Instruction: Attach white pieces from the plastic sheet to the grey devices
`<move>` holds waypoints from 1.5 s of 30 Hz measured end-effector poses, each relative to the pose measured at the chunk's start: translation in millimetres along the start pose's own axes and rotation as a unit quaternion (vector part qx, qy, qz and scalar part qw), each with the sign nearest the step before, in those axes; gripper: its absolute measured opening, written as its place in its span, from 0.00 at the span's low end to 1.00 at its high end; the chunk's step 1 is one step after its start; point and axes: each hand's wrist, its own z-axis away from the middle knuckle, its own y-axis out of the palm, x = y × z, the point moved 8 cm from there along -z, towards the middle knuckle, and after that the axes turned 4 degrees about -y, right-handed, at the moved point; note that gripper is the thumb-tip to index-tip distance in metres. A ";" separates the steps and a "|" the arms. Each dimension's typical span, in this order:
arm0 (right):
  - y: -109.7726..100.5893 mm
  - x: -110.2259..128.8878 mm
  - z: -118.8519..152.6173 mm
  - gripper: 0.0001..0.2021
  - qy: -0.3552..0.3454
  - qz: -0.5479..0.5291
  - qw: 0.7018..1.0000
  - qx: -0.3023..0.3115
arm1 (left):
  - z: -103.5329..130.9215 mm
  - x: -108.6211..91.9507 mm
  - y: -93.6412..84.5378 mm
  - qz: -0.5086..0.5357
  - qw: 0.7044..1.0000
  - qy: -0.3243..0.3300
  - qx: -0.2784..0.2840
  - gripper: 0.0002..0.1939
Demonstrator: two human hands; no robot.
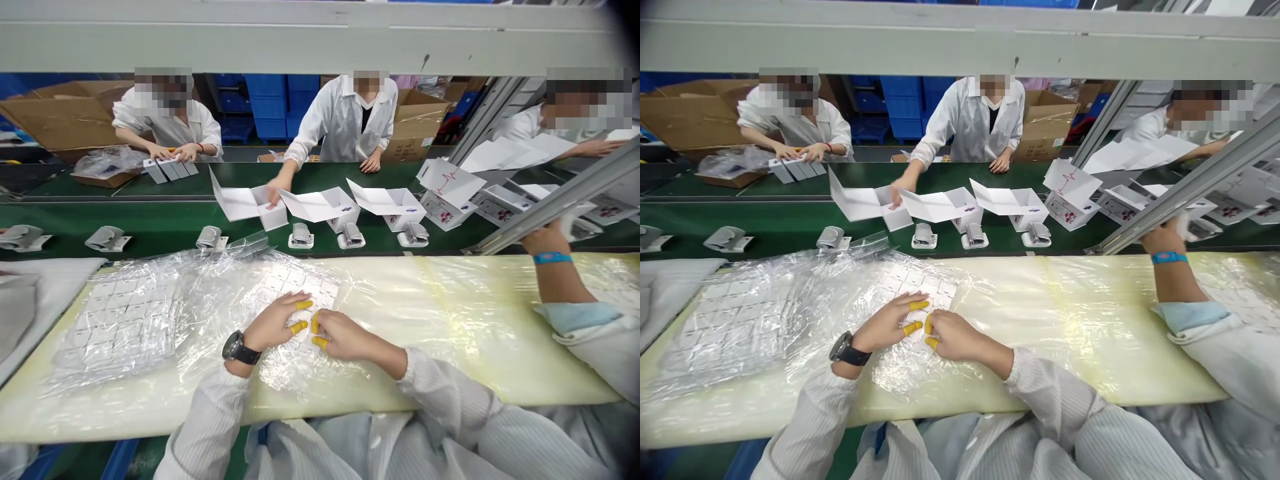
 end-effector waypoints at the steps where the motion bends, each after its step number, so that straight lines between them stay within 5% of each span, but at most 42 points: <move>1: -4.9 2.2 0.7 0.05 -0.010 -0.042 0.999 0.006 | 0.9 -0.6 -0.4 -0.002 1.000 0.001 -0.002 0.26; 3: -25.4 2.7 1.6 0.06 -0.022 -0.133 0.991 -0.026 | 1.8 -4.4 -3.6 -0.001 1.000 0.004 -0.016 0.25; 5: -57.1 -4.5 1.4 0.08 -0.023 -0.182 0.975 -0.123 | -0.9 -12.0 -12.2 0.011 0.998 0.007 -0.053 0.24; 8: -94.0 -19.2 -1.5 0.10 -0.033 -0.186 0.949 -0.251 | -12.8 -30.6 -35.4 0.012 0.986 0.038 -0.164 0.19; 11: -104.4 -33.9 -10.3 0.12 -0.047 -0.194 0.939 -0.280 | -30.0 -46.6 -56.0 -0.036 0.957 0.078 -0.277 0.07; 13: -108.3 -46.2 -14.0 0.12 -0.047 -0.194 0.936 -0.289 | -44.4 -50.5 -61.4 -0.071 0.945 0.095 -0.306 0.04; 16: -114.9 -66.8 -18.5 0.14 -0.040 -0.200 0.940 -0.273 | -65.7 -53.7 -60.6 -0.134 0.938 0.141 -0.288 0.04; 24: -124.9 -116.8 -41.8 0.23 -0.002 -0.241 0.966 -0.093 | -108.3 -56.0 -48.6 -0.282 0.913 0.223 -0.193 0.08; 27: -140.8 -140.7 -52.7 0.23 -0.006 -0.197 0.976 -0.094 | -130.6 -42.7 -45.5 -0.291 0.925 0.174 -0.170 0.09; 33: -183.2 -206.3 -78.1 0.20 0.022 0.027 0.976 -0.217 | -188.6 9.8 -47.4 -0.267 0.953 -0.020 -0.141 0.22; 39: -185.9 -235.9 -97.3 0.18 -0.005 0.066 0.979 -0.191 | -223.5 31.9 -29.6 -0.207 0.974 -0.062 -0.069 0.29; 45: -195.7 -250.9 -84.8 0.16 0.015 0.060 0.983 -0.170 | -234.3 30.2 -20.5 -0.161 0.983 -0.069 -0.044 0.31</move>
